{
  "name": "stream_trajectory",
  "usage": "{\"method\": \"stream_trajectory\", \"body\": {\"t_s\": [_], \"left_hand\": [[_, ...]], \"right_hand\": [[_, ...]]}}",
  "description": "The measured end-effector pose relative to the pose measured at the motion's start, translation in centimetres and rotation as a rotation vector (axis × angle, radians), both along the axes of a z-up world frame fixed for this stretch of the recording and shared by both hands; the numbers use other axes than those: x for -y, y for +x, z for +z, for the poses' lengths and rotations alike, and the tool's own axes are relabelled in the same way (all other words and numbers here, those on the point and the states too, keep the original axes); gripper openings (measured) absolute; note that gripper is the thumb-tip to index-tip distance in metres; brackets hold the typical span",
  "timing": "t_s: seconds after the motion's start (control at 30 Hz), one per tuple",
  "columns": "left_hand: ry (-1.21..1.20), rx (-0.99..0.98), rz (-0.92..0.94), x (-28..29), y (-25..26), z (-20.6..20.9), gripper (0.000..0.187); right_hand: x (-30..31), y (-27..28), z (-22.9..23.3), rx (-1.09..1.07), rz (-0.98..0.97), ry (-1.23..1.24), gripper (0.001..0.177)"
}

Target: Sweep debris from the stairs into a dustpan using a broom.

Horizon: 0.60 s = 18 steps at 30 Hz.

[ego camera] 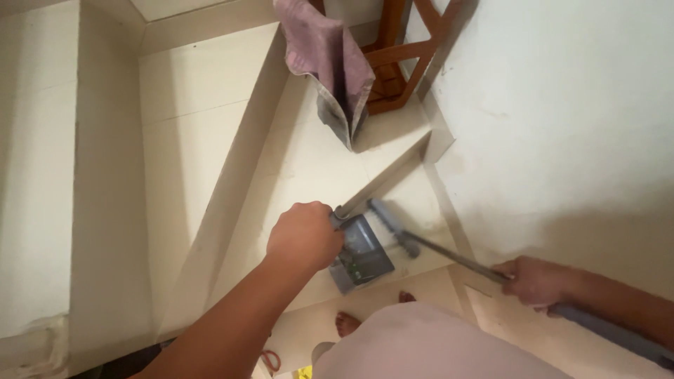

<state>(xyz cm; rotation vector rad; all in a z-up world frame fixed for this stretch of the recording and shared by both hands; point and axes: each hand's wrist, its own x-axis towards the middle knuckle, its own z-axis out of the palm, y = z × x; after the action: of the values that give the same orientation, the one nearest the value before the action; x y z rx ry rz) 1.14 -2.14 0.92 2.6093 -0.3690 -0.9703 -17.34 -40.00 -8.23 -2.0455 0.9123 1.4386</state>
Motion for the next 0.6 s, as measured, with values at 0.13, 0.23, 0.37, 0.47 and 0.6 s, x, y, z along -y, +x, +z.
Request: {"method": "stream_trajectory", "body": {"t_s": [0.13, 0.23, 0.37, 0.47, 0.6], "left_hand": [[-0.014, 0.050, 0.007, -0.2, -0.3, -0.3, 0.028], [0.030, -0.013, 0.005, -0.8, -0.6, 0.3, 0.027], [0.036, 0.004, 0.062, -2.2, -0.8, 0.0, 0.027], [0.043, 0.030, 0.075, -2.9, -0.6, -0.6, 0.027], [0.035, 0.042, 0.087, -3.6, -0.5, -0.6, 0.026]], "right_hand": [[4.1, 1.4, -5.2, 0.062, 0.103, -0.007, 0.049], [6.2, 1.9, -11.7, 0.164, 0.305, -0.020, 0.034], [3.0, 1.8, -15.6, 0.204, 0.515, 0.042, 0.033], [-4.2, 3.1, -9.2, 0.070, 0.401, 0.061, 0.045], [-6.4, 3.5, -4.2, 0.032, 0.276, 0.140, 0.058]]}}
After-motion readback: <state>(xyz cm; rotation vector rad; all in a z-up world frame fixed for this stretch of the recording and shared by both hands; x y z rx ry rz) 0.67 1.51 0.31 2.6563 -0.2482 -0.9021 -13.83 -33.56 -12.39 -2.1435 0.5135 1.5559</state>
